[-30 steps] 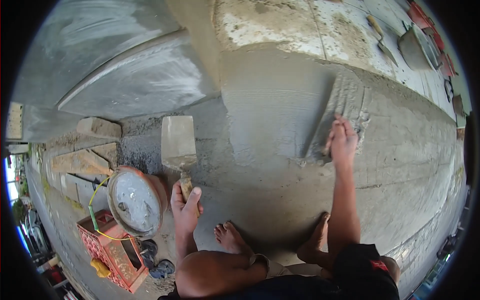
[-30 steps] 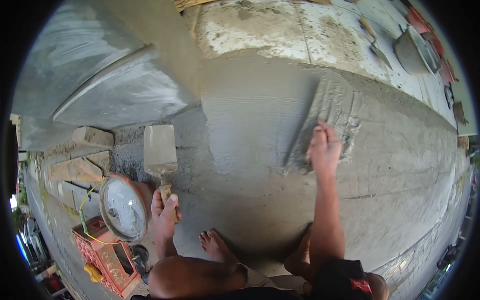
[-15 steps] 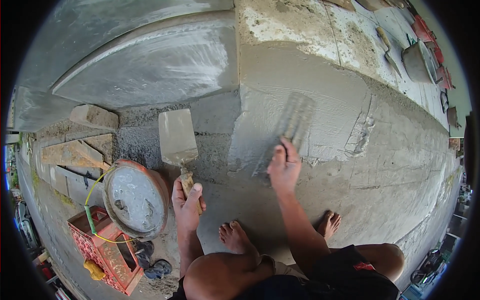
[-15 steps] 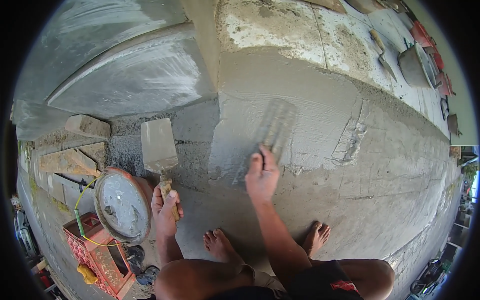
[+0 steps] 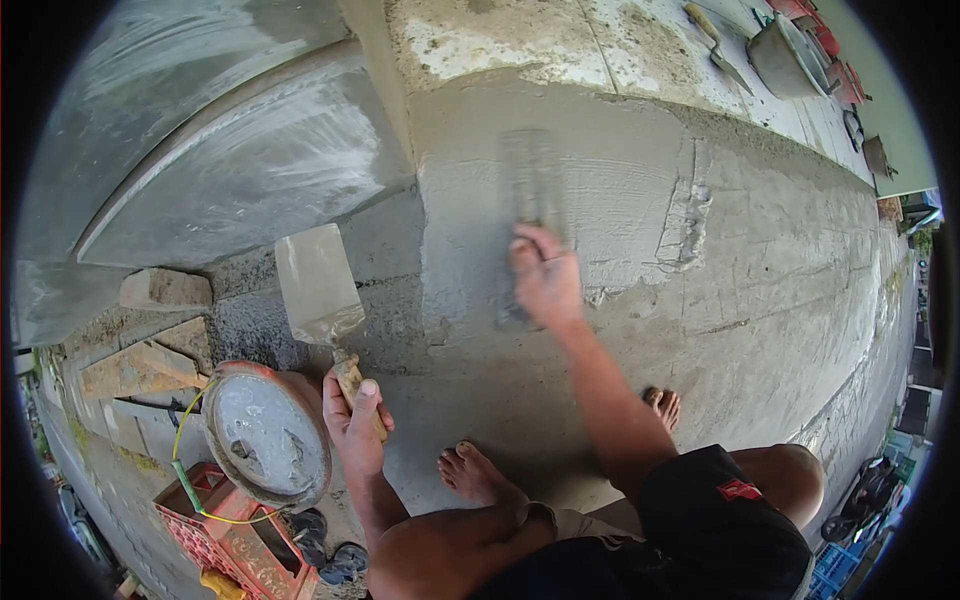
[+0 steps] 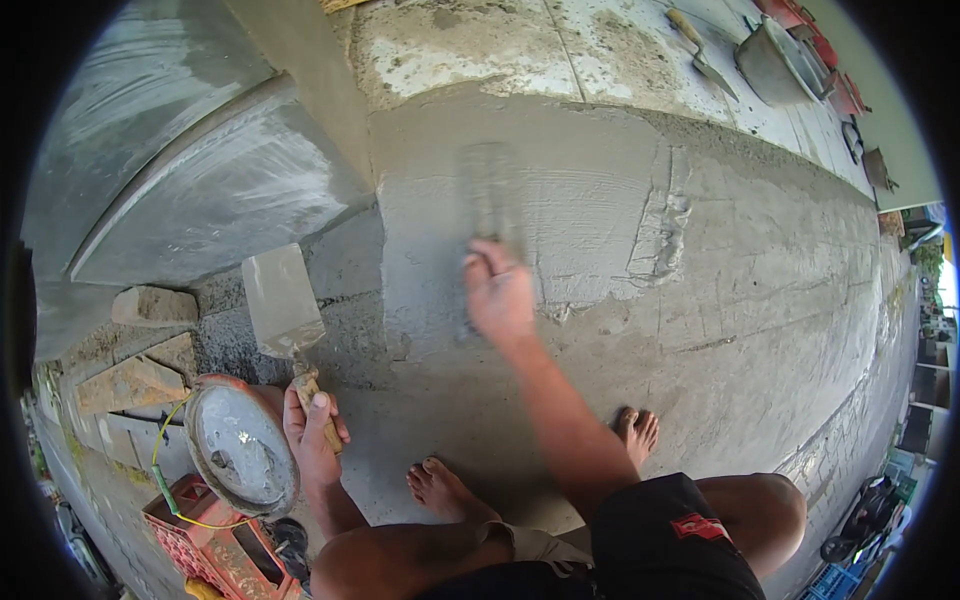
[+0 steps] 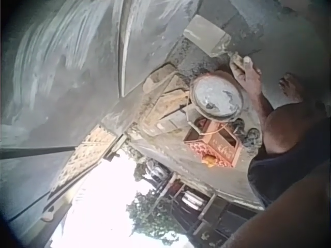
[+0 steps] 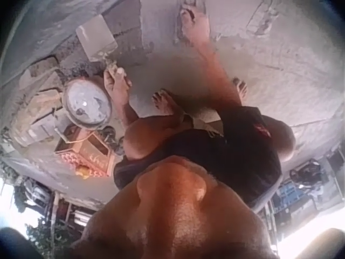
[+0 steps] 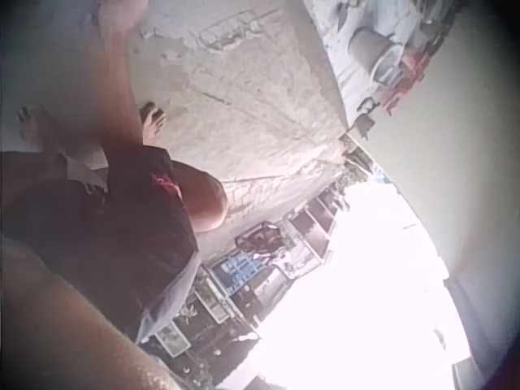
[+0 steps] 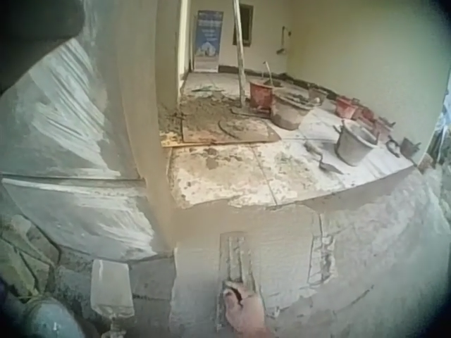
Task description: Leveling and smoothing wet cement along a floor edge using a trowel and a float.
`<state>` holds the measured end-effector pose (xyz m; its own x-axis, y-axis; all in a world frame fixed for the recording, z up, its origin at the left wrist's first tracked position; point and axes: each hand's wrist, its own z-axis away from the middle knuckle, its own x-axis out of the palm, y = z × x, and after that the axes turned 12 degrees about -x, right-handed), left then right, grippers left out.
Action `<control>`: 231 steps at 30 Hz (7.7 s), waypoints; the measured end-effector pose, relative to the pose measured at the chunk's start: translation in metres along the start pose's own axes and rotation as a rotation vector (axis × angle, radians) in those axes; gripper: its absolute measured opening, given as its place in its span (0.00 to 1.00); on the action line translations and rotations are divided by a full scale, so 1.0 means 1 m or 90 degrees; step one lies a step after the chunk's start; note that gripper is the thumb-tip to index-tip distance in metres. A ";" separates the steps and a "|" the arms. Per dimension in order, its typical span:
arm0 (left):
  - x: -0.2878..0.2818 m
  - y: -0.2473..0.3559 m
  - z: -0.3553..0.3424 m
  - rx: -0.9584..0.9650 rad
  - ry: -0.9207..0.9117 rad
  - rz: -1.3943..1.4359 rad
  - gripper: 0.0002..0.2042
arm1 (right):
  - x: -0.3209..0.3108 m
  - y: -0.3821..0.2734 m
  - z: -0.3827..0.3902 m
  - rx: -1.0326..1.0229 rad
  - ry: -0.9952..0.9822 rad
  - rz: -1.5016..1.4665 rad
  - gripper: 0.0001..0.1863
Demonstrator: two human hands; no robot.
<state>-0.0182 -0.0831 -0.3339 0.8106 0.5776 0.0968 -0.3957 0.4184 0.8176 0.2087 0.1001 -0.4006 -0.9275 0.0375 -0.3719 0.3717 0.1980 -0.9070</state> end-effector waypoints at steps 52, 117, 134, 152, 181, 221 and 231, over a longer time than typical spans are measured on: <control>0.077 0.141 0.048 -0.337 -0.056 -0.474 0.30 | -0.404 0.142 -0.084 0.090 0.057 0.397 0.27; 0.159 0.117 0.109 -0.203 -0.206 -0.266 0.15 | -0.213 0.048 -0.186 -0.028 -0.289 0.394 0.21; 0.154 0.115 0.111 -0.208 -0.177 -0.294 0.17 | -0.177 0.020 -0.130 -0.138 -0.363 0.486 0.25; 0.139 0.124 0.117 -0.204 -0.139 -0.214 0.21 | -0.246 0.059 -0.105 0.109 -0.027 -0.153 0.35; 0.140 0.113 0.126 -0.187 -0.149 -0.271 0.22 | -0.345 0.127 -0.170 0.083 0.135 0.341 0.28; 0.209 0.100 0.122 -0.189 -0.180 -0.361 0.14 | -0.333 0.091 -0.184 0.125 -0.176 0.388 0.24; 0.227 0.098 0.116 -0.201 -0.191 -0.427 0.13 | -0.388 0.139 -0.162 -0.005 0.016 0.305 0.24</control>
<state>0.1775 0.0078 -0.1659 0.9830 -0.0628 -0.1728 0.1505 0.8146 0.5602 0.6140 0.2718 -0.3508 -0.6523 0.1507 -0.7428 0.7576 0.1600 -0.6328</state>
